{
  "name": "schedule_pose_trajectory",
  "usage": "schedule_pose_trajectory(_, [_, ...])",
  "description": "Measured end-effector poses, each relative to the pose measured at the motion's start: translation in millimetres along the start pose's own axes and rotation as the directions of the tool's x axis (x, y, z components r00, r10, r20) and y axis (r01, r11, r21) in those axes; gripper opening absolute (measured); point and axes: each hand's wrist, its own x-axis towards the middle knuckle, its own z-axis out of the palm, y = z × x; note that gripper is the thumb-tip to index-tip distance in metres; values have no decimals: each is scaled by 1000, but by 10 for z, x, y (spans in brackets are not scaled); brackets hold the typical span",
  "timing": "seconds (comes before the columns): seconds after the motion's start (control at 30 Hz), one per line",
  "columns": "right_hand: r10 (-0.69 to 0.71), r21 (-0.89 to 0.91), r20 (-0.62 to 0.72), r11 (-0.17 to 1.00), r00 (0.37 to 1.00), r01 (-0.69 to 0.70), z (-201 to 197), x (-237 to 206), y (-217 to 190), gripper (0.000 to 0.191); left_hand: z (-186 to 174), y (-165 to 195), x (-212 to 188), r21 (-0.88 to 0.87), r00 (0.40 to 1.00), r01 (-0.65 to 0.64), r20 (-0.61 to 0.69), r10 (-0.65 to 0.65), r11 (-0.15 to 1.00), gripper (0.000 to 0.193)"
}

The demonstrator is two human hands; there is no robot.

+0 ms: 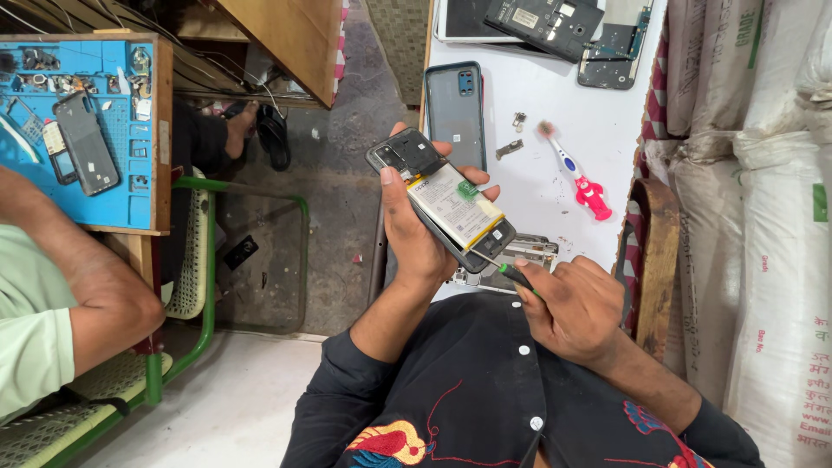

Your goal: The person uses a screwdriver to pry and remove the battery from a disassembled smartphone. They then peel off the battery's adhesive backing and set the battery aside on the table.

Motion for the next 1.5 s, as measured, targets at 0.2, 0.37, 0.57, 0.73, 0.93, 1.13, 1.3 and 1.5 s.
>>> schedule_pose_trajectory(0.2, [14, -11, -22, 1000, 1000, -14, 173, -31, -385, 22, -184, 268, -207, -9, 1000, -13, 13, 13, 1000, 73])
schedule_pose_trajectory(0.37, [30, -21, -42, 999, 999, -31, 296, -7, -528, 22, -276, 397, -224, 18, 1000, 1, 19, -1, 1000, 74])
schedule_pose_trajectory(0.57, [17, -19, -6, 1000, 1000, -17, 130, 382, -638, 27, -105, 702, -102, 14, 1000, 5, 18, -6, 1000, 73])
schedule_pose_trajectory(0.73, [103, -8, 101, 995, 990, -103, -84, 760, -760, 32, 37, 946, 30, 131, 996, -78, -19, 81, 988, 74])
schedule_pose_trajectory(0.93, [159, -40, 205, 987, 966, -154, -755, 1224, -1057, 32, 534, 1250, -91, 208, 980, -197, 36, 194, 958, 76])
schedule_pose_trajectory(1.13, [156, -217, 254, 971, 954, -101, -1355, 1652, -1579, 30, 1041, 1644, -274, 273, 938, -345, 68, 339, 898, 78])
schedule_pose_trajectory(1.3, [203, -224, 275, 964, 940, -143, -1754, 2055, -1977, 27, 1445, 2085, -403, 276, 927, -373, 73, 368, 886, 85])
schedule_pose_trajectory(1.5, [207, -230, 282, 963, 937, -143, -2112, 2348, -2342, 25, 1813, 2523, -571, 299, 915, -400, 88, 393, 866, 87])
